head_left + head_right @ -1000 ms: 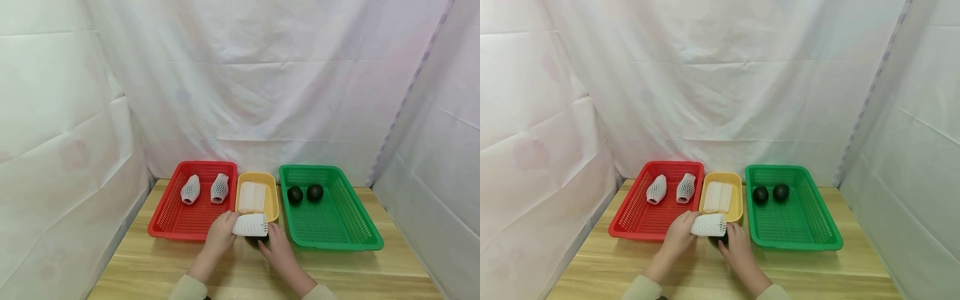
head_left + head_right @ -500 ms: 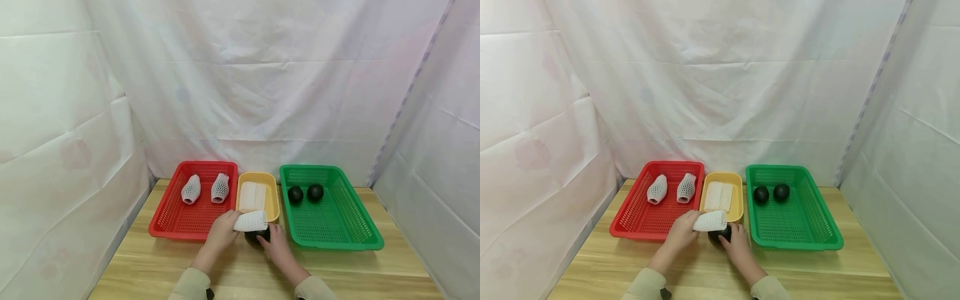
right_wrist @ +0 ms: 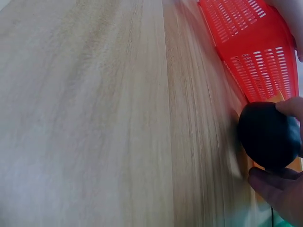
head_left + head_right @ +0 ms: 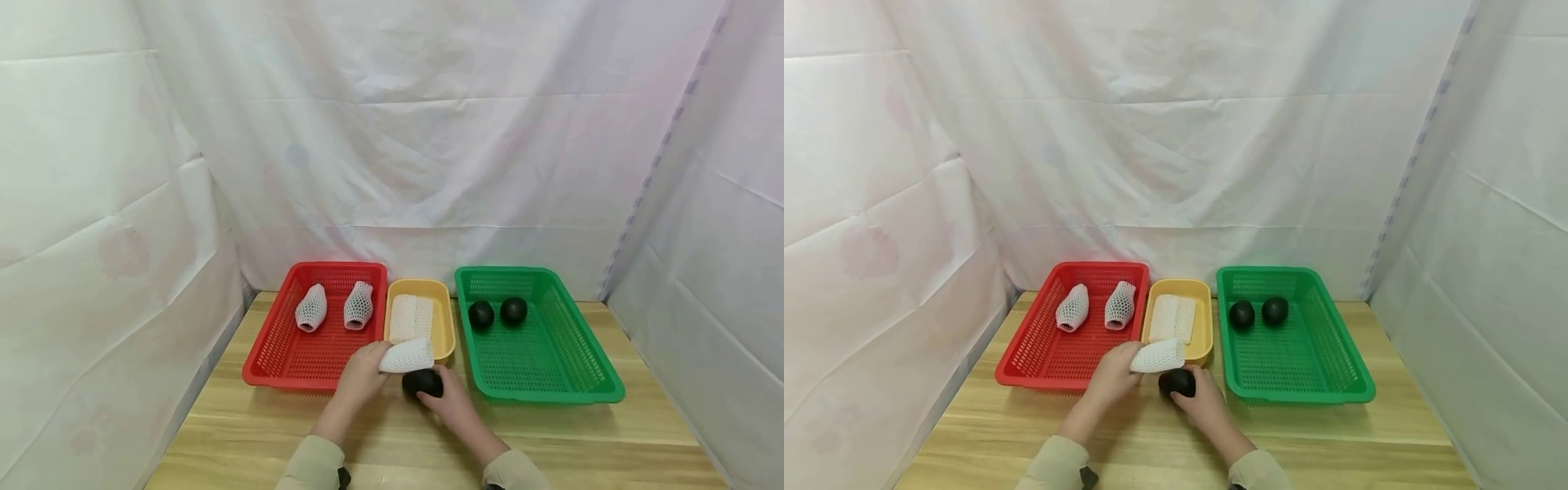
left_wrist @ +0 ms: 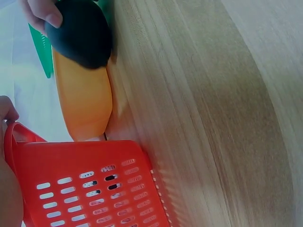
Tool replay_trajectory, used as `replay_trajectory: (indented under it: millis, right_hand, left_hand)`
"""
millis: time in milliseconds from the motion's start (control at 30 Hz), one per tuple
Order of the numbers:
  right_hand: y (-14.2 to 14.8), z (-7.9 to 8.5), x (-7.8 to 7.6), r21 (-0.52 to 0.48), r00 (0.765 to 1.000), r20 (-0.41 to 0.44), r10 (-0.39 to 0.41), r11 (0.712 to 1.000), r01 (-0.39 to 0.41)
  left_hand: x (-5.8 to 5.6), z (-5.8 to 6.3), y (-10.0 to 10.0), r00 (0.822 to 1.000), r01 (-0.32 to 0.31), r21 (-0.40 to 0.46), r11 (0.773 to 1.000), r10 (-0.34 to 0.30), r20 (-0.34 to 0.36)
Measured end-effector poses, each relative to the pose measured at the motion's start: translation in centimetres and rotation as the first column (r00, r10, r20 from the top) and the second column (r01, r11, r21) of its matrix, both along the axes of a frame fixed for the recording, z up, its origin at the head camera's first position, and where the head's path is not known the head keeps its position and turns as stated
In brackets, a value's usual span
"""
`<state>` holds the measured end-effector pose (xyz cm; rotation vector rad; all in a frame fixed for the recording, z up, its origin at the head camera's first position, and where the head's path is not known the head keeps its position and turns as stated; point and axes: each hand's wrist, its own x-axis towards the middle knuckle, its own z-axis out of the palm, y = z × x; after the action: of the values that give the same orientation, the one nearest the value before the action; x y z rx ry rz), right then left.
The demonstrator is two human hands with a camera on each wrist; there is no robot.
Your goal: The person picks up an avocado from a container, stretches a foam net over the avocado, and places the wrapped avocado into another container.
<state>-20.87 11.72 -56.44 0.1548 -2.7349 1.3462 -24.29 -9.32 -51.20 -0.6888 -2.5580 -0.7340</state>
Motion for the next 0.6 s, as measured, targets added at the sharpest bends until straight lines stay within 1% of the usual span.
replay_trajectory:
  millis: [133, 267, 467, 600]
  right_hand:
    - [0.5, 0.3, 0.4, -0.008, 1.000, 0.014, -0.008, 1.000, 0.009]
    - [0.6, 1.1, 1.1, -0.027, 1.000, 0.022, -0.013, 1.000, 0.013]
    - [0.2, 2.9, 1.8, -0.089, 1.000, -0.016, -0.015, 0.996, 0.014]
    - [0.2, 4.1, 2.3, -0.105, 0.998, -0.057, -0.012, 0.994, 0.006]
  left_hand:
    - [-0.2, -0.2, 0.0, 1.000, 0.001, 0.005, 1.000, -0.001, 0.003]
    - [-0.2, -0.2, -0.1, 1.000, 0.006, 0.013, 1.000, -0.006, 0.006]
    - [-0.2, 0.1, 0.0, 1.000, 0.000, 0.023, 1.000, 0.000, 0.028]
    - [-0.2, 0.1, 0.0, 1.000, -0.001, 0.023, 1.000, 0.000, 0.028]
